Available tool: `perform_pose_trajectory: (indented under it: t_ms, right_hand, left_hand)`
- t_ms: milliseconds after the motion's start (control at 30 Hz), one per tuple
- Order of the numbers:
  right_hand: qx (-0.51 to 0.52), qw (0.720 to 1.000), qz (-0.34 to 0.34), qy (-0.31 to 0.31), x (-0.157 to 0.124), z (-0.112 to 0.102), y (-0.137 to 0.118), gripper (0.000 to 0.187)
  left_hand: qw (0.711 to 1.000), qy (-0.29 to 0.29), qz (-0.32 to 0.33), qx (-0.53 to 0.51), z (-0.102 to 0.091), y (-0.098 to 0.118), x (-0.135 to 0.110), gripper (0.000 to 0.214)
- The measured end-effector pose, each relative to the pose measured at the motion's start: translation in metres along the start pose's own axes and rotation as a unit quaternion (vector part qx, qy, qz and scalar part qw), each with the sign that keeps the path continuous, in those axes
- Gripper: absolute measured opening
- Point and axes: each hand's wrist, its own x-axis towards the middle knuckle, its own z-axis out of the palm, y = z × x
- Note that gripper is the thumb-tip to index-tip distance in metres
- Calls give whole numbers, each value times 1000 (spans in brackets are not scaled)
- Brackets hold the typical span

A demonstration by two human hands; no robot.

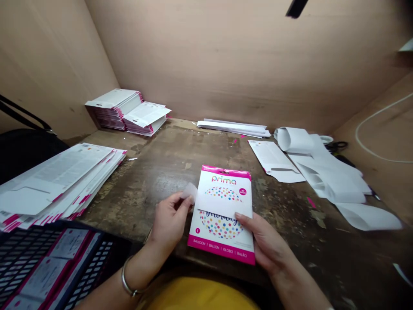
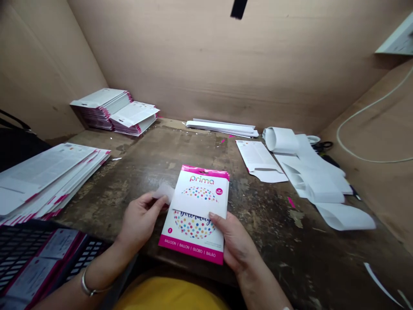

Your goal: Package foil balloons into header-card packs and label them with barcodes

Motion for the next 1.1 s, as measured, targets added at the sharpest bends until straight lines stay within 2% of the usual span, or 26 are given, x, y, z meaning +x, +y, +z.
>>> perform_pose_trajectory:
  t_ms: [67, 167, 267, 333, 400, 433, 467, 500, 533, 567, 600, 633, 700, 800, 867, 1000, 1100]
  right_hand:
    - [5, 1000, -2, 15, 3, 4, 1, 56]
    - [-4, 999, -6, 35, 5, 12, 5, 53]
    - [-42, 998, -16, 52, 4, 16, 8, 48]
    - [-101, 994, -31, 39, 1, 13, 5, 47]
    - [-225, 969, -92, 52, -5, 5, -1, 49]
    - [-317, 933, -150, 87, -9, 0, -4, 49]
    - [-420, 871, -218, 132, -12, -5, -7, 49]
    - [-520, 788, -284, 169, -16, -9, -9, 46]
    - [-609, 697, -335, 178, -19, -12, -10, 43]
    - [-681, 616, -364, 155, -21, -13, -9, 41]
    - [-737, 555, -370, 108, -22, -13, -6, 40]
    - [-775, 515, -362, 57, -22, -11, -2, 41]
    - [-815, 475, -332, -8, -20, -5, 7, 47]
    - [-833, 464, -301, -23, -14, 6, 16, 53]
    - [-830, 474, -292, -43, -9, 14, 20, 55]
    - [-810, 499, -300, -69, 3, 33, 26, 61]
    - [-800, 513, -302, -73, 8, 39, 28, 63]
  left_hand:
    - [980, -14, 114, 160, -1, 0, 2, 19]
    - [916, -59, 236, 319, 6, -1, 6, 20]
    - [857, -105, 272, 425, 13, -3, 9, 19]
    - [836, -119, 276, 460, 16, -4, 11, 18]
    - [826, -121, 279, 475, 16, -5, 11, 17]
    - [822, -122, 280, 480, 15, -5, 11, 16]
    - [819, -123, 280, 486, 15, -5, 11, 16]
    - [815, -125, 280, 491, 15, -5, 11, 16]
    - [813, -126, 280, 495, 15, -5, 11, 17]
    - [813, -124, 282, 494, 15, -5, 10, 17]
    - [816, -122, 283, 488, 15, -6, 10, 17]
    - [825, -116, 283, 475, 14, -6, 10, 18]
    - [857, -100, 272, 425, 13, -5, 11, 19]
    - [908, -74, 232, 342, 10, -2, 12, 19]
    - [920, -67, 215, 322, 9, 0, 13, 18]
    - [911, -90, 216, 341, 9, 1, 11, 19]
    - [889, -105, 256, 365, 9, -3, 9, 19]
